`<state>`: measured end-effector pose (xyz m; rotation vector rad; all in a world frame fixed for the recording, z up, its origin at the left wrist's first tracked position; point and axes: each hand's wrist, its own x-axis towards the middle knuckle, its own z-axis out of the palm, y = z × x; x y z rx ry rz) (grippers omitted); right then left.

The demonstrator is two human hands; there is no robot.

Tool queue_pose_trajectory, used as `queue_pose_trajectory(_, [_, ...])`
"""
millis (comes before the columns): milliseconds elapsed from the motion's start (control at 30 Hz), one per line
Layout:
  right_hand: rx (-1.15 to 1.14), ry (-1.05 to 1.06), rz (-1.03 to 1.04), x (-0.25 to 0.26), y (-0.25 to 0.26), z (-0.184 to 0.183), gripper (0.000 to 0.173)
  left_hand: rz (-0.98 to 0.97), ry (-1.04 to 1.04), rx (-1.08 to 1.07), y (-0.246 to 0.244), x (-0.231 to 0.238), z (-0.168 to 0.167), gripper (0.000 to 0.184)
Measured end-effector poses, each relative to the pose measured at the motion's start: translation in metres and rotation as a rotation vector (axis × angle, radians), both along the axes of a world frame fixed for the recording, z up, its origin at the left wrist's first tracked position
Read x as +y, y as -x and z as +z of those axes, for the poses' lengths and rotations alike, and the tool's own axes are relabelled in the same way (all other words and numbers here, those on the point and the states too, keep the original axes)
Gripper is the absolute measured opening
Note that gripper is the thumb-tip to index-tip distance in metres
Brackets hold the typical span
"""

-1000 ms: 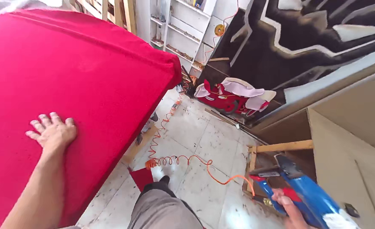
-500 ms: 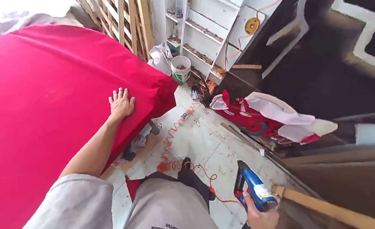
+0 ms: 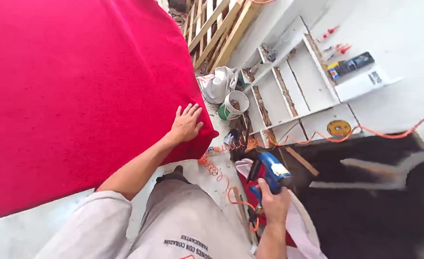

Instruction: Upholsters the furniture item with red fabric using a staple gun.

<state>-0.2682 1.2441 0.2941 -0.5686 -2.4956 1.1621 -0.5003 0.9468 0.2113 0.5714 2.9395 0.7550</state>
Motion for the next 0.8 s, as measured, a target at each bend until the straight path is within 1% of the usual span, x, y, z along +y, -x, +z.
queue_pose_trajectory(67, [0.027, 0.065, 0.139, 0.010, 0.047, -0.008, 0.031, -0.036, -0.059, 0.110, 0.034, 0.005, 0.006, 0.056])
queue_pose_trajectory(100, [0.035, 0.075, 0.211, 0.018, 0.068, -0.016, 0.031, -0.077, -0.035, 0.135, 0.053, 0.008, 0.009, 0.051])
queue_pose_trajectory(133, [0.027, 0.058, 0.281, 0.025, 0.088, -0.024, 0.034, -0.126, 0.018, 0.131, 0.074, 0.013, 0.011, 0.049])
queue_pose_trajectory(167, [0.004, 0.018, 0.337, 0.033, 0.106, -0.031, 0.037, -0.177, 0.095, 0.094, 0.094, 0.021, 0.011, 0.050])
queue_pose_trajectory(233, [-0.054, -0.089, 0.421, 0.047, 0.145, -0.042, 0.044, -0.274, 0.282, 0.000, 0.136, 0.037, 0.007, 0.058])
queue_pose_trajectory(300, [-0.105, -0.138, 0.505, 0.063, 0.183, -0.053, 0.049, -0.310, 0.487, -0.104, 0.174, 0.046, -0.003, 0.071])
queue_pose_trajectory(367, [-0.138, -0.102, 0.568, 0.084, 0.220, -0.070, 0.049, -0.283, 0.657, -0.198, 0.210, 0.045, -0.012, 0.082])
queue_pose_trajectory(400, [-0.171, -0.057, 0.596, 0.097, 0.236, -0.080, 0.049, -0.275, 0.712, -0.249, 0.220, 0.043, -0.016, 0.085])
queue_pose_trajectory(467, [-0.238, 0.027, 0.643, 0.121, 0.262, -0.099, 0.044, -0.288, 0.762, -0.316, 0.226, 0.045, -0.017, 0.078])
queue_pose_trajectory(500, [-0.269, 0.051, 0.658, 0.134, 0.272, -0.104, 0.042, -0.305, 0.759, -0.349, 0.226, 0.049, -0.015, 0.072])
queue_pose_trajectory(533, [-0.291, 0.065, 0.670, 0.146, 0.284, -0.107, 0.040, -0.314, 0.732, -0.370, 0.229, 0.054, -0.011, 0.070])
queue_pose_trajectory(633, [-0.328, 0.072, 0.693, 0.188, 0.315, -0.113, 0.039, -0.293, 0.616, -0.356, 0.238, 0.080, 0.009, 0.081])
queue_pose_trajectory(700, [-0.374, 0.060, 0.695, 0.210, 0.330, -0.115, 0.037, -0.258, 0.545, -0.351, 0.239, 0.089, 0.018, 0.084])
queue_pose_trajectory(767, [-0.421, 0.008, 0.693, 0.226, 0.347, -0.117, 0.037, -0.244, 0.539, -0.373, 0.235, 0.090, 0.012, 0.084])
queue_pose_trajectory(800, [-0.445, -0.024, 0.696, 0.232, 0.354, -0.116, 0.038, -0.231, 0.554, -0.391, 0.232, 0.090, 0.002, 0.083])
